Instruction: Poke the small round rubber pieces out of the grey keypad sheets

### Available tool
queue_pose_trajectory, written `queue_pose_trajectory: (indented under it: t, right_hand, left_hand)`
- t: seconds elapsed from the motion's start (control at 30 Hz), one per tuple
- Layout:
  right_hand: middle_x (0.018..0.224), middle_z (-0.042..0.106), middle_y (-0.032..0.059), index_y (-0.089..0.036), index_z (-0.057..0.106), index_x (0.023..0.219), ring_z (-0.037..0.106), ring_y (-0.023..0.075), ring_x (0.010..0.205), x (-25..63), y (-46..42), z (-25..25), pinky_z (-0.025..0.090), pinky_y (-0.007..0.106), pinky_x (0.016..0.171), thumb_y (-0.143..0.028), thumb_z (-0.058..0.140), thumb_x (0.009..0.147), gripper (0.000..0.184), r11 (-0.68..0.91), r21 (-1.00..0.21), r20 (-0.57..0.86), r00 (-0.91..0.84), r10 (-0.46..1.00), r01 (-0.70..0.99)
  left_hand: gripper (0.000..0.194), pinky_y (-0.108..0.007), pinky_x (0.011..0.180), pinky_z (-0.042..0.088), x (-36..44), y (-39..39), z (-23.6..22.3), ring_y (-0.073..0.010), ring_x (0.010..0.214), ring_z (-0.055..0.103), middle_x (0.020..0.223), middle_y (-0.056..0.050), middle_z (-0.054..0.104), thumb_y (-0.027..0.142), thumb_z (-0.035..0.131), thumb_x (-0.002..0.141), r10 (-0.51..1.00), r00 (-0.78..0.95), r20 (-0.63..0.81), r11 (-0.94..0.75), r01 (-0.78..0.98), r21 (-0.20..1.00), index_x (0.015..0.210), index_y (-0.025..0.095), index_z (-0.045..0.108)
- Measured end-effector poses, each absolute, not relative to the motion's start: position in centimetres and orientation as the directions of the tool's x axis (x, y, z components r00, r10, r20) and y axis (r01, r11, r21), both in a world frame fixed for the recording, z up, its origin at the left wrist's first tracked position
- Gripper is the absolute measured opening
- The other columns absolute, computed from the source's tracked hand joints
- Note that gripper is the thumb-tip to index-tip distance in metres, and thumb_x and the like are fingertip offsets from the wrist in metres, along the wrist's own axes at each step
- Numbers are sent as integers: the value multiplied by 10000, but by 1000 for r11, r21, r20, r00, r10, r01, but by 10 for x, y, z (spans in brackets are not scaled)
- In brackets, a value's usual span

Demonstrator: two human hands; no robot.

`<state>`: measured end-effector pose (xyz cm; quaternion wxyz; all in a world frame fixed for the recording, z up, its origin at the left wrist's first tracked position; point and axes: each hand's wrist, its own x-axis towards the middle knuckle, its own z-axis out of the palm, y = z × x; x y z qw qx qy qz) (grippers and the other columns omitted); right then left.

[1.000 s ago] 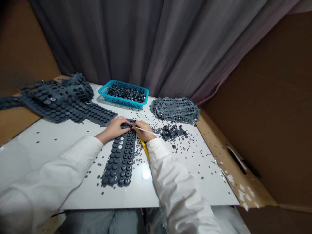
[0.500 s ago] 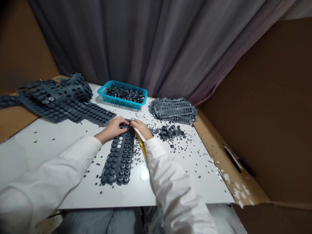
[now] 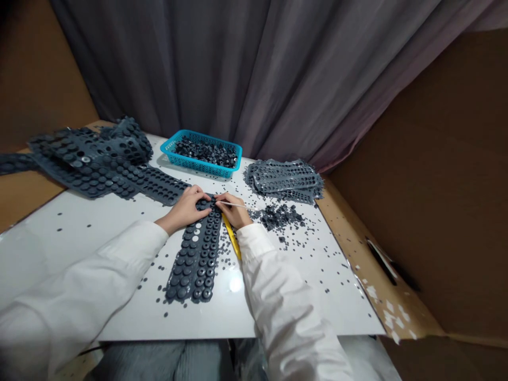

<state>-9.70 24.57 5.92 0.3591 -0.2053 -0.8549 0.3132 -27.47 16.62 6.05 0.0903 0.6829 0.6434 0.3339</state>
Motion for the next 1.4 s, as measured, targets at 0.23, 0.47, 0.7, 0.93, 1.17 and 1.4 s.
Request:
queue_pose_trajectory:
  t: [0.23,0.47,0.7,0.93,1.17,1.4]
  right_hand:
    - [986,708,90,-197,610,882,661,202,903,-98,251,55,521,341,814,-384,513,906,211,766,-621,480,-693,538,164]
    - [931,677,84,-209,632,905,605,214,894,-102,258,55,479,348,835,-310,441,929,217,839,-499,459,-755,468,217]
    - [869,640,60,-217,631,880,581,205,847,-105,260,55,460,309,779,-261,467,903,171,846,-474,452,-756,472,245]
    - [955,675,102,-197,599,892,624,231,891,-103,265,56,466,361,830,-300,481,899,157,761,-583,511,-599,616,286]
    - [1018,710,95,-189,605,858,664,225,981,-100,260,58,507,371,853,-389,548,870,208,662,-727,457,-591,665,183]
    - [1004,712,98,-188,629,852,659,233,962,-103,263,57,508,392,850,-426,576,855,244,653,-742,429,-642,635,150]
  left_hand:
    - [326,-410,926,410,-273,166,60,-266,1019,458,1019,-59,466,387,640,741,944,-73,321,-115,841,529,1023,228,685]
    - [307,-400,900,414,-274,167,58,-251,960,467,961,-49,467,389,635,750,947,-61,316,-117,849,516,1013,256,723]
    - [285,-398,884,414,-274,166,60,-253,945,463,939,-46,463,402,632,753,946,-54,320,-123,852,509,981,267,736]
    - [295,-402,870,419,-273,165,60,-256,947,465,949,-50,461,404,625,760,944,-62,323,-115,858,500,989,258,737]
    - [308,-387,888,419,-273,164,61,-246,958,471,952,-47,466,410,622,758,940,-74,333,-110,858,501,1010,268,728]
    - [327,-401,888,420,-273,165,60,-253,965,479,946,-51,469,411,621,756,943,-77,325,-103,858,503,1029,262,724]
